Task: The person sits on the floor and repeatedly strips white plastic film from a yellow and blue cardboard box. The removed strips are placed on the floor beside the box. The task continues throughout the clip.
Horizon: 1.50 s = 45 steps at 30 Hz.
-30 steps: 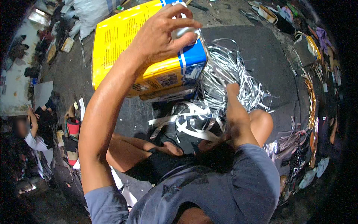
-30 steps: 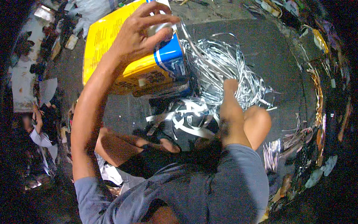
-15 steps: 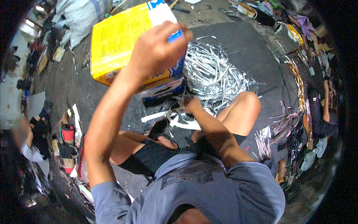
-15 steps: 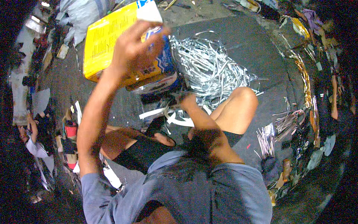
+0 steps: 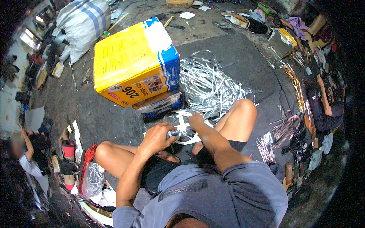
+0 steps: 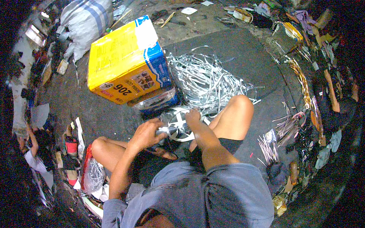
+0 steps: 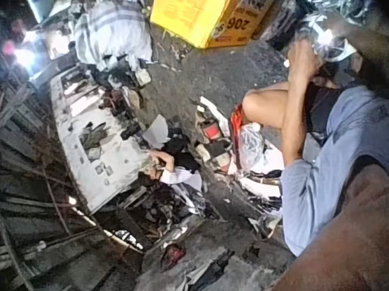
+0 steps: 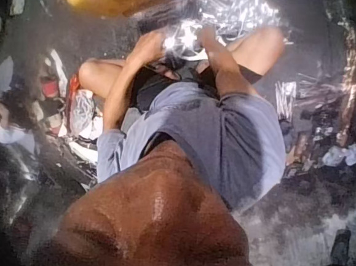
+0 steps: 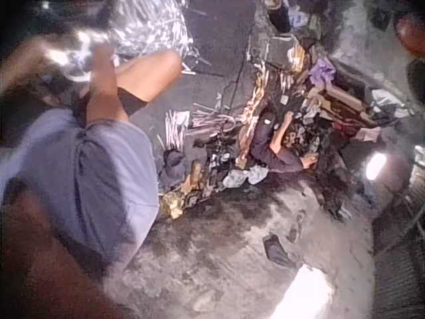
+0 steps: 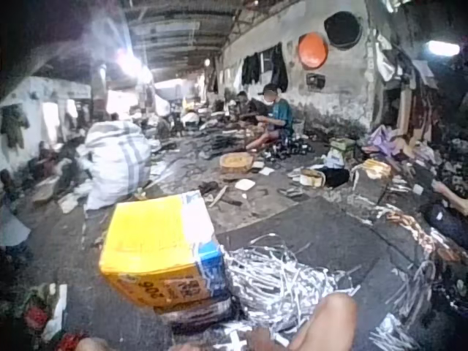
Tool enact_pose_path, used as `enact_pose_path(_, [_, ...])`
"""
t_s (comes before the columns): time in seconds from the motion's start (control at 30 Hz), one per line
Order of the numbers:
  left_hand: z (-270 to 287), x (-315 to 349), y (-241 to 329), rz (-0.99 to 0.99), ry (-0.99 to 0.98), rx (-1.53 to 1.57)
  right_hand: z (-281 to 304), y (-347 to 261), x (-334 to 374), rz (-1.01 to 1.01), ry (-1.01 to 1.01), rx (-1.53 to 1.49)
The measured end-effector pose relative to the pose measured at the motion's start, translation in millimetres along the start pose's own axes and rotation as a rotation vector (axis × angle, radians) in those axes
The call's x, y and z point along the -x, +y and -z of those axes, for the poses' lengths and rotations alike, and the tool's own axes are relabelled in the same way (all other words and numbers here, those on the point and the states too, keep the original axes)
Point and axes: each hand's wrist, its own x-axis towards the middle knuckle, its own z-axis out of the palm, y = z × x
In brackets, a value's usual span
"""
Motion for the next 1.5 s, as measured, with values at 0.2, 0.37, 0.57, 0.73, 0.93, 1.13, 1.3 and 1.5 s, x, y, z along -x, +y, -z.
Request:
enact_pose_path(0.2, [-18.0, -4.8, -19.7, 0.001, -0.029, 0.038, 1.0, -3.7, -5.8, 0.062, -0.255, 0.134])
enact_pose_path(0.37, [-38.6, -11.8, -33.4, 0.075, -0.031, -0.032, -7.1, -2.1, -4.8, 0.066, -0.175, 0.160])
enact_pose_path(0.57, [-52.9, -5.3, -51.6, 0.148, 0.028, -0.038, 42.2, -24.3, 15.1, 0.289, -0.396, 0.066])
enact_pose_path(0.73, [-41.0, -8.4, -45.7, 0.011, 0.274, -0.064, 150.1, -58.2, 60.6, 0.668, -0.208, -0.436])
enact_pose_path(0.93, [13.6, 3.2, -14.6, -0.032, 0.485, 0.735, 306.2, 9.6, 128.7, 0.720, 0.247, -0.709])
enact_pose_path(1.13, [97.2, 55.4, -39.9, -0.037, 0.655, 0.645, 391.3, 52.7, 141.4, 0.575, 0.217, -0.714])
enact_pose_path(1.3, [179.3, 96.9, -112.9, 0.097, 0.727, 0.631, 435.6, 70.2, 107.2, 0.625, 0.231, -0.709])
enact_pose_path(1.5, [250.4, 97.9, -203.1, 0.370, 0.948, 0.559, 478.9, 68.0, 60.2, 0.620, 0.167, -0.709])
